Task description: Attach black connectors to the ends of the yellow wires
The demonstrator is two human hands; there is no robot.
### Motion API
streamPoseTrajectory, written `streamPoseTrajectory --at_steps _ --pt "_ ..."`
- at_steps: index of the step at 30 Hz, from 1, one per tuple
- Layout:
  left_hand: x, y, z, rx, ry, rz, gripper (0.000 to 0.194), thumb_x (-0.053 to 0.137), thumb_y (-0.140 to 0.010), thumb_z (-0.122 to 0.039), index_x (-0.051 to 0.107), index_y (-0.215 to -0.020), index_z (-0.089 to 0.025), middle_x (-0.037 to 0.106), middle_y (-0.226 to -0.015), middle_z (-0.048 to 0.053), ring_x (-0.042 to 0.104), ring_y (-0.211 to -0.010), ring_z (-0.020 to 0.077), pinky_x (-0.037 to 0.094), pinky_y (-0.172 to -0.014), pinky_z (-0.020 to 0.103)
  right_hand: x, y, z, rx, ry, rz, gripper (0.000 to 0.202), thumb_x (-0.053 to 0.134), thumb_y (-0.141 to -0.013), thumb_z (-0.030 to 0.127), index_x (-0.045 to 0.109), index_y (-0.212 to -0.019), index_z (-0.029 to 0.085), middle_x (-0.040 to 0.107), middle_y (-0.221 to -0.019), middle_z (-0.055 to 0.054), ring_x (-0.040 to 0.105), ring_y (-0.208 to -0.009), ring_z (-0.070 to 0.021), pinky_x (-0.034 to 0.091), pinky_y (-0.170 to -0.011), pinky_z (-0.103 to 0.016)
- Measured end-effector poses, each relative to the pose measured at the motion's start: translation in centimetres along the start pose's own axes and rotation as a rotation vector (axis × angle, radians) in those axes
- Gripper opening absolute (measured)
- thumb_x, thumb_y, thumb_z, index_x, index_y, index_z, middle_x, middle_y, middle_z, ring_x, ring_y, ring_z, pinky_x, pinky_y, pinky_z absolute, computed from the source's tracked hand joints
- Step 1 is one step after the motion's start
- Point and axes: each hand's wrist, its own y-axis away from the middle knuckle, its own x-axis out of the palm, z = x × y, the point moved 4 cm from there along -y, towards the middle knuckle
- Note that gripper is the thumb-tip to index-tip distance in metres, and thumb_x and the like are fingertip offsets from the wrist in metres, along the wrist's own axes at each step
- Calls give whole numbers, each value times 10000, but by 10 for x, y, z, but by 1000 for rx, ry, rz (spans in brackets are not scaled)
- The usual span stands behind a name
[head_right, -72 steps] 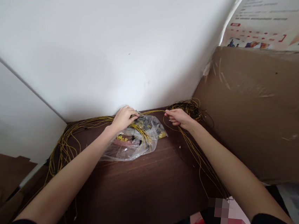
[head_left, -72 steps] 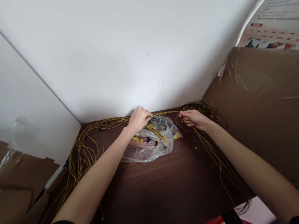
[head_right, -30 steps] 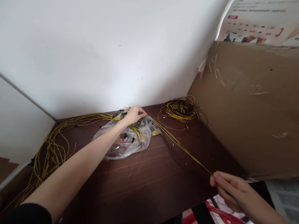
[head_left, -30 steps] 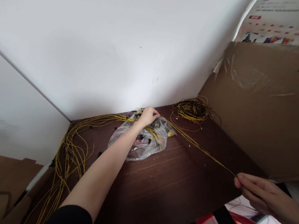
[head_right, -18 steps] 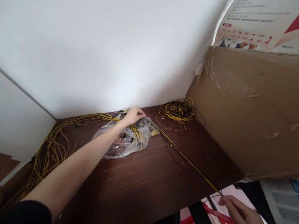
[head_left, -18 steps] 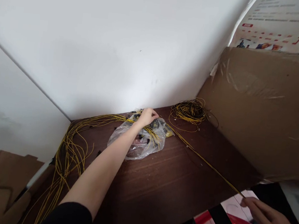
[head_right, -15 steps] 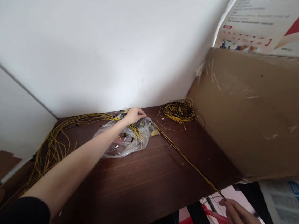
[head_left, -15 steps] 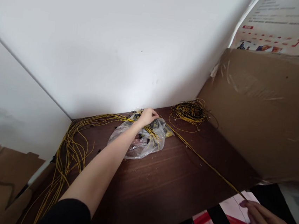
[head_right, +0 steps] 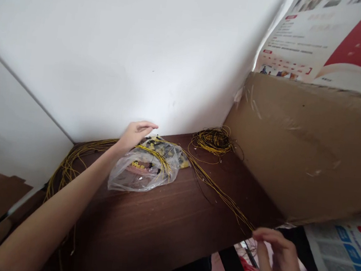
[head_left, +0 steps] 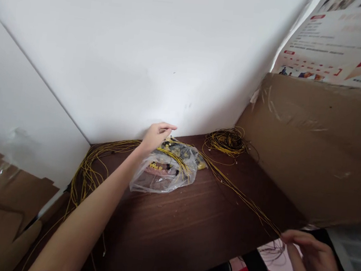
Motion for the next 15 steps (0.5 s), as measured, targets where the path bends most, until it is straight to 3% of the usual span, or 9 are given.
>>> streamPoseTrajectory --at_steps 3,4,7,11,15 --pt "-21 31 -11 -18 -21 -85 231 471 -807 -218 681 -875 -148 688 -953 68 616 -923 159 475 -856 294 36 -22 29 -131 -2 152 13 497 -810 225 496 -811 238 549 -830 -55 551 -824 -211 455 -735 -337" --pt "-24 42 -14 -26 -30 -98 236 460 -815 -222 680 -871 -157 688 -946 63 618 -910 157 479 -843 295 50 -30 39 -161 -16 194 39 482 -825 208 512 -812 231 553 -830 -54 549 -826 -204 443 -745 -329" --pt "-24 72 -21 29 -106 -2 241 442 -829 -214 677 -879 -197 679 -961 43 609 -913 150 467 -856 301 98 -48 73 -244 -99 345 120 438 -853 171 525 -781 213 558 -805 -47 548 -793 -187 428 -727 -311" --pt "-22 101 -17 113 -392 163 246 441 -835 -208 681 -884 -227 668 -959 39 567 -945 179 444 -885 348 160 -54 118 -467 -142 559 151 430 -836 116 552 -834 205 576 -839 -49 548 -820 -186 428 -743 -308" --pt "-39 128 1 100 -577 168 248 444 -842 -227 679 -919 -217 643 -994 59 521 -981 209 429 -893 370 209 -58 135 -559 -41 645 159 443 -821 109 561 -879 197 587 -859 -53 545 -844 -193 422 -763 -311"
